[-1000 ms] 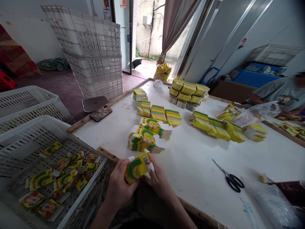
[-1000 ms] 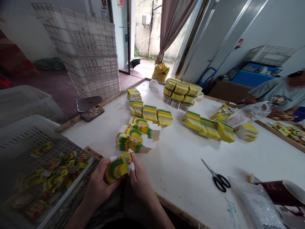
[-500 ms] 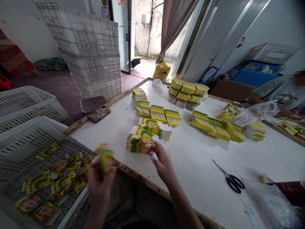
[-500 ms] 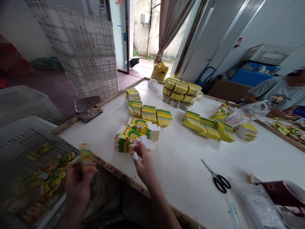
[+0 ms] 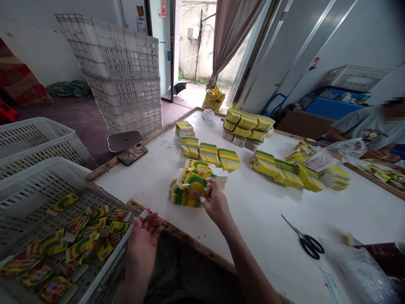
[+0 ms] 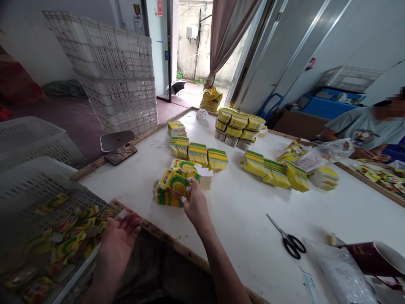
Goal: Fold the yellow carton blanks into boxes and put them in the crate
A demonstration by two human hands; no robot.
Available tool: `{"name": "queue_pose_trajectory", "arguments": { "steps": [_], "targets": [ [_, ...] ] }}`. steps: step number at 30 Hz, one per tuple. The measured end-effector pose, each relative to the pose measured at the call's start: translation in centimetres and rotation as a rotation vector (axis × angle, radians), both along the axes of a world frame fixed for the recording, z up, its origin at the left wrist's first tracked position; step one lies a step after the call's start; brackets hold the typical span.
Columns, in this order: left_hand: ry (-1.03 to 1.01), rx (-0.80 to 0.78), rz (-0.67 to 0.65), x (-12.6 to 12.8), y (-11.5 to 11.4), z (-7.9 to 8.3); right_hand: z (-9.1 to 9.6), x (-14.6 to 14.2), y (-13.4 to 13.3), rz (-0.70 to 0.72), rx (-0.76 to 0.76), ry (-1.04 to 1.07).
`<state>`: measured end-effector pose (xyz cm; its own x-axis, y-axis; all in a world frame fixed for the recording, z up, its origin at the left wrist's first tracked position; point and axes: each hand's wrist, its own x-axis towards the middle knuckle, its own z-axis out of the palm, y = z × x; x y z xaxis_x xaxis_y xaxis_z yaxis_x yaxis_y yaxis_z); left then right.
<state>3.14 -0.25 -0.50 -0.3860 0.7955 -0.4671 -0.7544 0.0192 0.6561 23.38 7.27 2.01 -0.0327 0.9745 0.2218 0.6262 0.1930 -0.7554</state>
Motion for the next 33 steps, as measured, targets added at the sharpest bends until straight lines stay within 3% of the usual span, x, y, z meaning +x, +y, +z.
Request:
{"name": "queue_pose_trajectory", "arguments": {
  "steps": [2, 4, 7, 11, 17, 23, 27, 30, 33],
  "targets": [
    [0.045, 0.162, -0.072, 1.6, -0.1, -0.1, 0.4, -1.3, -1.8, 0.081, -0.018, 0.079],
    [0.049, 0.272, -0.09, 2.9, -0.2, 0.1, 0.4, -2.9, -4.1, 0.238, -0.107, 0.302],
    [-0.035, 0.313, -0.086, 4.0, -0.4, 1.0, 0.0, -5.2, -7.3, 0.391, -0.262, 0.572],
    [-0.179, 0.344, 0.007, 4.4, -0.2, 2.5, -0.3, -6.3, -9.4, 0.464, -0.448, 0.91],
    [-0.052, 0.292, -0.002, 4.4, 0.0, 2.0, -0.6, -6.3, -9.0, 0.324, -0.525, 0.863],
    [0.114, 0.23, -0.12, 4.5, -0.3, 1.2, 0.2, -4.6, -7.8, 0.342, -0.45, 1.13],
    [0.201, 0.192, -0.009, 4.6, -0.2, 0.5, 0.2, -4.3, -8.1, 0.32, -0.426, 1.082],
    [0.214, 0.193, -0.01, 4.5, -0.1, 0.5, -0.3, -4.4, -8.3, 0.273, -0.354, 1.025],
    [0.215, 0.198, -0.068, 3.0, 0.0, 1.4, -0.2, -3.5, -8.3, 0.272, -0.267, 0.743]
  ]
}}
